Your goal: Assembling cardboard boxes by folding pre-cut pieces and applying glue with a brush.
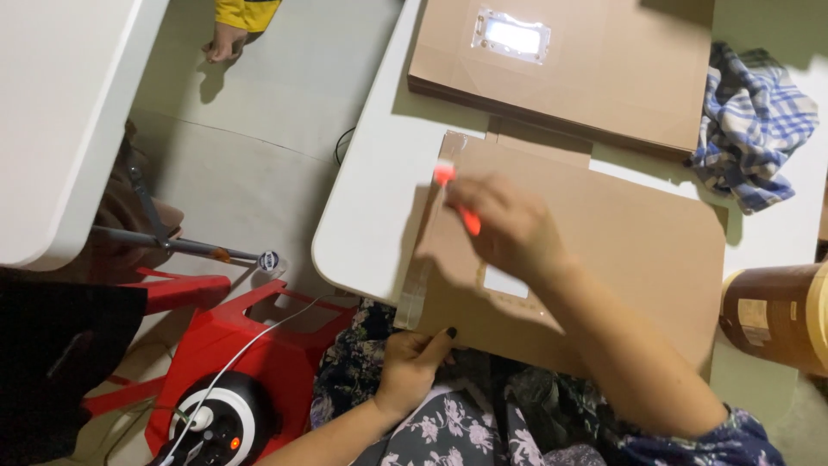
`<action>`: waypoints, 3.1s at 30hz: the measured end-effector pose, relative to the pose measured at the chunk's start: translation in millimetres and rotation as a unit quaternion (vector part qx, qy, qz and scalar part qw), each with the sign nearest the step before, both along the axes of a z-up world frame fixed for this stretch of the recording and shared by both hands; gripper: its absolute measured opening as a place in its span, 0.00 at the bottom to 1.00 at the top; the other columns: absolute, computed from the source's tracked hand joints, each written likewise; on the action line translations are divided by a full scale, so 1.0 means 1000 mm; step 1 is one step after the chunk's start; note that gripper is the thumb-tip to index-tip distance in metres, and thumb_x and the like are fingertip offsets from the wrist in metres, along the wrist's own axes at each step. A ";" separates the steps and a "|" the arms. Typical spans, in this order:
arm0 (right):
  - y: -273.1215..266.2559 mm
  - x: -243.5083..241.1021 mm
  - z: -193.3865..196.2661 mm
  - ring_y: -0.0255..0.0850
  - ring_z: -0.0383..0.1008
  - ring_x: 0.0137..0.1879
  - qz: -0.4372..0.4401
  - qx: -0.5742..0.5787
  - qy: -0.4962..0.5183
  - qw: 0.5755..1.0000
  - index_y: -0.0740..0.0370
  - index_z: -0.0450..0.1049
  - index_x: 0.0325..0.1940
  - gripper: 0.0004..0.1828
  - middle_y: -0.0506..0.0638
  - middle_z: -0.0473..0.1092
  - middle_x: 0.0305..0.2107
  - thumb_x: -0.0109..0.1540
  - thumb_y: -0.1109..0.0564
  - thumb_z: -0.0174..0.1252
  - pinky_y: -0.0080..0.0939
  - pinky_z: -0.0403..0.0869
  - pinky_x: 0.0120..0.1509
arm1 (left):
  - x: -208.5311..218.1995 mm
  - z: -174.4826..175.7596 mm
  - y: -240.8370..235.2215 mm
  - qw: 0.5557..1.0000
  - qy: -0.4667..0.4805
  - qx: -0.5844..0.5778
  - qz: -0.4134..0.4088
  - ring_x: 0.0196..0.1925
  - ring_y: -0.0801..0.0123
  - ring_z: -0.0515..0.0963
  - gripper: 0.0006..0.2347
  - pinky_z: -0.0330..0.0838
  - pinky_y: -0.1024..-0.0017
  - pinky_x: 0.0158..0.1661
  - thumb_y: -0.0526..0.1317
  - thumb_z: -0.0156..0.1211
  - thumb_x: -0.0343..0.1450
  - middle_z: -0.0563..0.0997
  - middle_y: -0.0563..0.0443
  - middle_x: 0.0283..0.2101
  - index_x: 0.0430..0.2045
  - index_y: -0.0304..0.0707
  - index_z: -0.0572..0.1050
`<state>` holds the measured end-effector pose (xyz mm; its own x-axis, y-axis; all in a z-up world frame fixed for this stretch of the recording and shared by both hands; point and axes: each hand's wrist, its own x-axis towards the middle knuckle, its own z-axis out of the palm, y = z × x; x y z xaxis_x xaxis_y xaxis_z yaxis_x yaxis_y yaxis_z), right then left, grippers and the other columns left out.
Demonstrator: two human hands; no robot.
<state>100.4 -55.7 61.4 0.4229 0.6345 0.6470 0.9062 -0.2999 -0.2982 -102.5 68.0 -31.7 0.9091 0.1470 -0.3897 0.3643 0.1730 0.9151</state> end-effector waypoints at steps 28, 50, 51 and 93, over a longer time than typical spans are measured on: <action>0.004 -0.032 0.014 0.35 0.85 0.30 -0.028 0.006 0.370 0.929 0.66 0.71 0.44 0.03 0.52 0.78 0.25 0.69 0.62 0.53 0.24 0.81 0.29 | 0.000 -0.004 -0.001 0.999 0.007 -0.039 -0.003 0.19 0.72 0.79 0.12 0.71 0.72 0.25 0.42 0.66 0.70 0.84 0.51 0.17 0.17 0.35 0.86; 0.017 -0.062 0.019 0.34 0.85 0.30 -0.008 -0.030 0.477 0.879 0.63 0.69 0.46 0.04 0.51 0.77 0.25 0.68 0.65 0.49 0.26 0.85 0.32 | 0.001 -0.003 0.001 0.999 0.002 0.046 -0.015 0.15 0.77 0.74 0.17 0.62 0.75 0.22 0.43 0.64 0.70 0.80 0.55 0.12 0.08 0.39 0.82; 0.016 -0.057 0.011 0.33 0.77 0.27 -0.027 -0.033 0.407 0.913 0.63 0.70 0.47 0.04 0.48 0.74 0.23 0.68 0.63 0.53 0.27 0.78 0.29 | 0.001 -0.003 0.000 1.000 -0.011 0.026 -0.003 0.16 0.77 0.74 0.17 0.63 0.75 0.23 0.42 0.65 0.70 0.80 0.55 0.13 0.07 0.39 0.80; -0.085 -0.110 -0.010 0.39 0.73 0.56 -0.011 -0.001 0.205 0.979 0.52 0.71 0.57 0.13 0.47 0.72 0.51 0.68 0.50 0.54 0.42 0.71 0.62 | -0.001 -0.012 0.006 0.999 0.028 -0.030 -0.005 0.19 0.74 0.74 0.14 0.67 0.73 0.24 0.42 0.64 0.68 0.79 0.52 0.16 0.13 0.33 0.80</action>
<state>-10.1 -141.2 51.3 0.6602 0.6228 0.4198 0.7041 -0.3188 -0.6345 -103.2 73.5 -43.7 0.8867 0.1123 -0.4485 0.4173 0.2229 0.8810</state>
